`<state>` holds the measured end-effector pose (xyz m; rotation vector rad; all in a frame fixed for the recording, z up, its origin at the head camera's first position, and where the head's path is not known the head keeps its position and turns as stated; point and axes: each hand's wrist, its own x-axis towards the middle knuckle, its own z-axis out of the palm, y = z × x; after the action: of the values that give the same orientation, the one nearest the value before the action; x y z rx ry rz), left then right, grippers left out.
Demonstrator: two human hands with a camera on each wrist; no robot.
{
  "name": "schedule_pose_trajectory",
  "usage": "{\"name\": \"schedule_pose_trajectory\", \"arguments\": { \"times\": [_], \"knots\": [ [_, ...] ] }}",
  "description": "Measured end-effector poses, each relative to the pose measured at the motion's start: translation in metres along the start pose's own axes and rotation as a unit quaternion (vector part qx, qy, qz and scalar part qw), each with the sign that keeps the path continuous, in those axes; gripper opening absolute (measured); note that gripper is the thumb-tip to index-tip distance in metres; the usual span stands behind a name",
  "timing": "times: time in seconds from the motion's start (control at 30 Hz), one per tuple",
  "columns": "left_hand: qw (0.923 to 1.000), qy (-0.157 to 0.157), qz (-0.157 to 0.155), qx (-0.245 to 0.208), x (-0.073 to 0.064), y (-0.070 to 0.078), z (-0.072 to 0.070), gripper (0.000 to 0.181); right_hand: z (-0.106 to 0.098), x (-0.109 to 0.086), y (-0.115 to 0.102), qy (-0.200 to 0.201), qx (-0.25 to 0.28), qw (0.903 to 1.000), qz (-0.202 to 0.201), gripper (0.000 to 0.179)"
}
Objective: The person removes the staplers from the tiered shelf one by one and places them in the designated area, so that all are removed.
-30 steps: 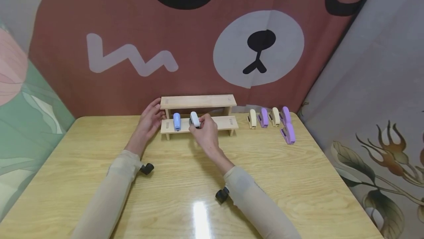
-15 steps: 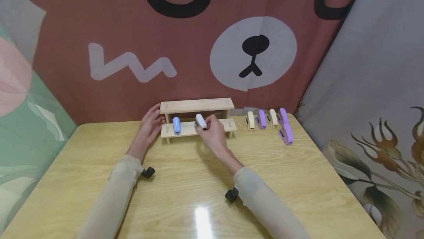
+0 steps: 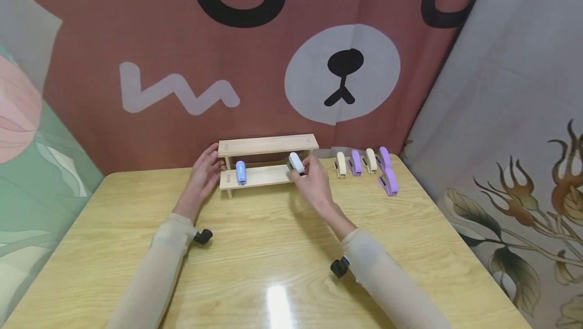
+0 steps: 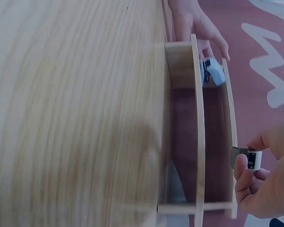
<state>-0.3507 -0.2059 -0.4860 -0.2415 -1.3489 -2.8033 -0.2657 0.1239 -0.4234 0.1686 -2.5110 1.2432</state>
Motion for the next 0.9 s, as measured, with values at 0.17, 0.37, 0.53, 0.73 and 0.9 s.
{"name": "schedule_pose_trajectory", "arguments": {
  "times": [0.17, 0.37, 0.53, 0.73, 0.9],
  "knots": [
    [0.9999, -0.005, 0.003, 0.011, 0.003, 0.001, 0.006, 0.043, -0.025, 0.0, 0.011, 0.025, -0.015, 0.9995, -0.012, 0.029],
    [0.9998, -0.003, 0.007, 0.016, 0.002, 0.004, 0.01, 0.042, -0.051, -0.002, 0.025, 0.038, -0.032, 0.9986, -0.016, 0.028],
    [0.9999, -0.009, 0.003, 0.012, 0.0, 0.002, 0.008, 0.043, -0.069, -0.008, 0.045, 0.056, -0.061, 0.9965, -0.006, 0.028],
    [0.9999, -0.01, 0.004, 0.005, -0.002, 0.002, 0.002, 0.045, -0.089, -0.012, 0.067, 0.078, -0.093, 0.9926, -0.009, 0.03],
    [0.9998, -0.017, 0.006, -0.001, -0.003, 0.001, 0.002, 0.043, -0.102, -0.016, 0.089, 0.095, -0.106, 0.9897, -0.006, 0.03]
  ]
}}
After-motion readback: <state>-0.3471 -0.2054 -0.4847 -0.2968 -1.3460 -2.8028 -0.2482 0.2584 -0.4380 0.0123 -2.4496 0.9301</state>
